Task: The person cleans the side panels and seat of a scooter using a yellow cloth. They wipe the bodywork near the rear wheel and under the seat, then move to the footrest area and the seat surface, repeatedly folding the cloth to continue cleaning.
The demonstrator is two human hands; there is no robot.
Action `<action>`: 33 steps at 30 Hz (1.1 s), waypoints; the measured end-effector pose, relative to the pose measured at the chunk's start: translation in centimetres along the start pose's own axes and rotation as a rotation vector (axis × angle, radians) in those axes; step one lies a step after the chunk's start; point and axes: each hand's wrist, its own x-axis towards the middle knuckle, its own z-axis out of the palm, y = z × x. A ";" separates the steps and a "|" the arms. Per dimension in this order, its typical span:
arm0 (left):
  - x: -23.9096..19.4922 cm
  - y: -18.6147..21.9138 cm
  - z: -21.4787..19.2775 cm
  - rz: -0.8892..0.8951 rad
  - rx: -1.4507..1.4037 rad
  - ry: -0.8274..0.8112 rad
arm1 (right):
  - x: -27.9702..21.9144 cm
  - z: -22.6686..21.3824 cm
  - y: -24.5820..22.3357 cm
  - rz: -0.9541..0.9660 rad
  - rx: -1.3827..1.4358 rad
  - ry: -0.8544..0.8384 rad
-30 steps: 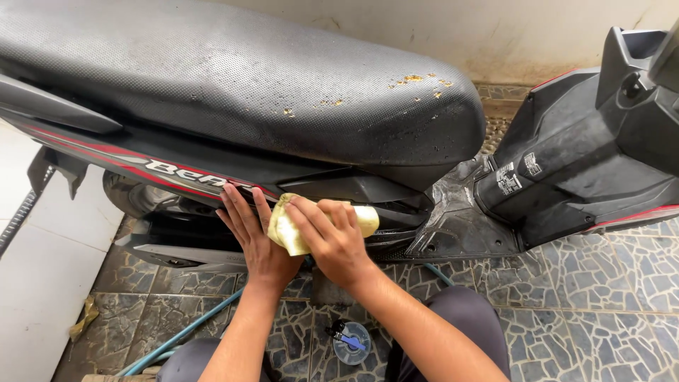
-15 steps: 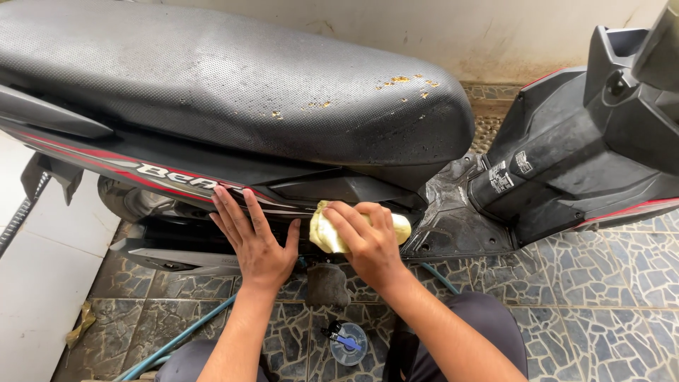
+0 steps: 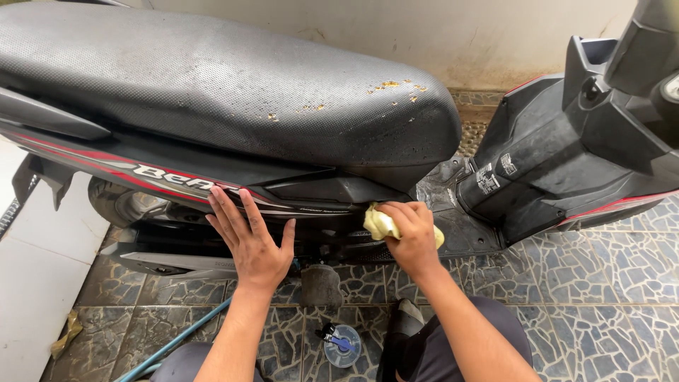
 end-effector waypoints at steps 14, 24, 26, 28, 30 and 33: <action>-0.2 0.9 1.1 0.100 -0.004 0.031 | 2.2 0.0 -5.6 -0.100 0.238 0.192; -0.2 2.8 1.9 0.166 0.020 0.033 | -1.0 2.2 0.9 0.067 0.150 0.137; -0.3 3.1 2.1 0.157 0.008 0.041 | -1.1 1.6 1.0 0.087 0.165 0.148; -0.2 3.4 2.4 0.145 -0.001 0.049 | -1.0 1.3 0.4 0.106 0.184 0.158; 0.0 3.7 2.6 0.133 0.010 0.061 | -0.9 1.2 -1.0 0.080 0.263 0.205; 0.0 4.0 2.9 0.124 0.035 0.063 | 1.2 0.0 -4.6 -0.007 0.372 0.198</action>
